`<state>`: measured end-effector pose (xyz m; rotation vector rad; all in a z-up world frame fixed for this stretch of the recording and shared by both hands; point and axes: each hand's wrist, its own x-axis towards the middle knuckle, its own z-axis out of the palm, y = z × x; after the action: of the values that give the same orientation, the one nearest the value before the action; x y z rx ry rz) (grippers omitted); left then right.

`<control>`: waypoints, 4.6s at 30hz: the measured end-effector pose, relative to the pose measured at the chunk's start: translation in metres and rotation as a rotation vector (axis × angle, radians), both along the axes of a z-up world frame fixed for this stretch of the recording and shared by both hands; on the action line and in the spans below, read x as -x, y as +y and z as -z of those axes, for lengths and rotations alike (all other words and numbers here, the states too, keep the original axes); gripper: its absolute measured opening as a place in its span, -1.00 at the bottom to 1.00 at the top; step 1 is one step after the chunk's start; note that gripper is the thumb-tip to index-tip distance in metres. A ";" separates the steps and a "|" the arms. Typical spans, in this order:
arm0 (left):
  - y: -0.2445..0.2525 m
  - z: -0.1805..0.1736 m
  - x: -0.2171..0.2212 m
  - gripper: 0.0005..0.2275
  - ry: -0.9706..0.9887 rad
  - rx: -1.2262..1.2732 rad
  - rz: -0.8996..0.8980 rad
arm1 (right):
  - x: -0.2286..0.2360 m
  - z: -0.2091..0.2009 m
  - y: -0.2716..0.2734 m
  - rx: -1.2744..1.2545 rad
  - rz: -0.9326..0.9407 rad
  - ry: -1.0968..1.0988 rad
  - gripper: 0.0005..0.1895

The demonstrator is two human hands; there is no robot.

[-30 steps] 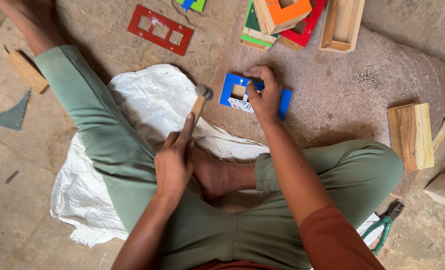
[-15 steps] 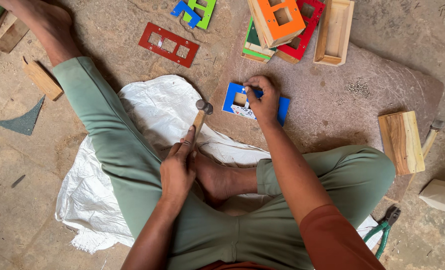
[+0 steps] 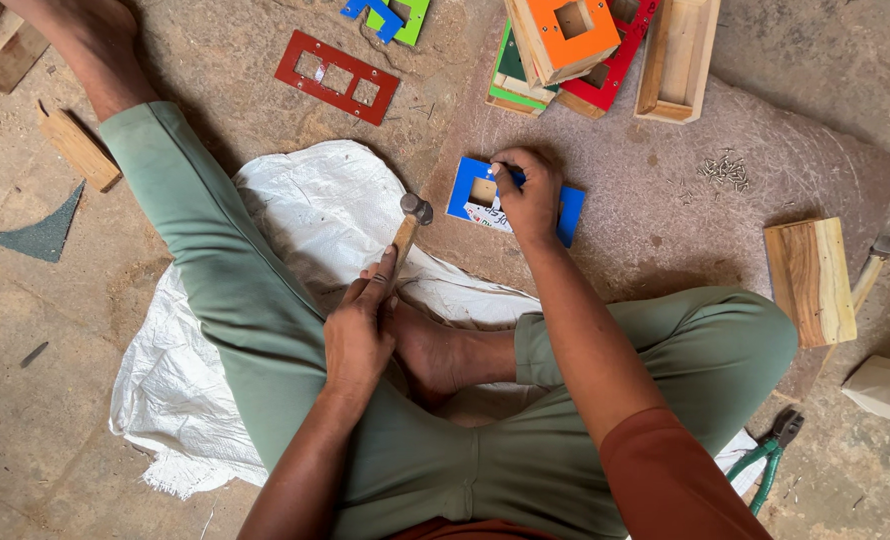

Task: The person sits on the floor and assembles a small blue wooden frame by hammering nails into it. They pick up nails from the floor, position them, and strike them with a hammer to secure the frame pieces together.

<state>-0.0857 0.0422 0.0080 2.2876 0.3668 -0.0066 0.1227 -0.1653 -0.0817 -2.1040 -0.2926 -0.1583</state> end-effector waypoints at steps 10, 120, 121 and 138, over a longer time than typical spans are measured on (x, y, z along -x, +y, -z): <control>-0.003 0.006 0.000 -0.43 0.009 -0.018 0.011 | 0.000 -0.003 0.000 0.044 -0.010 -0.050 -0.95; -0.079 0.025 -0.073 -0.20 -0.040 0.036 0.141 | 0.000 0.001 0.002 0.114 0.091 -0.062 -0.96; -0.079 0.024 -0.071 -0.23 -0.056 0.043 0.141 | 0.000 0.001 0.002 0.129 0.095 -0.055 -0.96; -0.085 0.017 -0.064 -0.28 -0.159 0.065 0.147 | 0.001 -0.002 0.002 0.109 0.095 -0.067 -0.94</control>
<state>-0.0216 -0.0432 -0.0086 2.2284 0.1133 0.0873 0.1219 -0.1629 -0.0802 -2.2247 -0.2459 -0.2750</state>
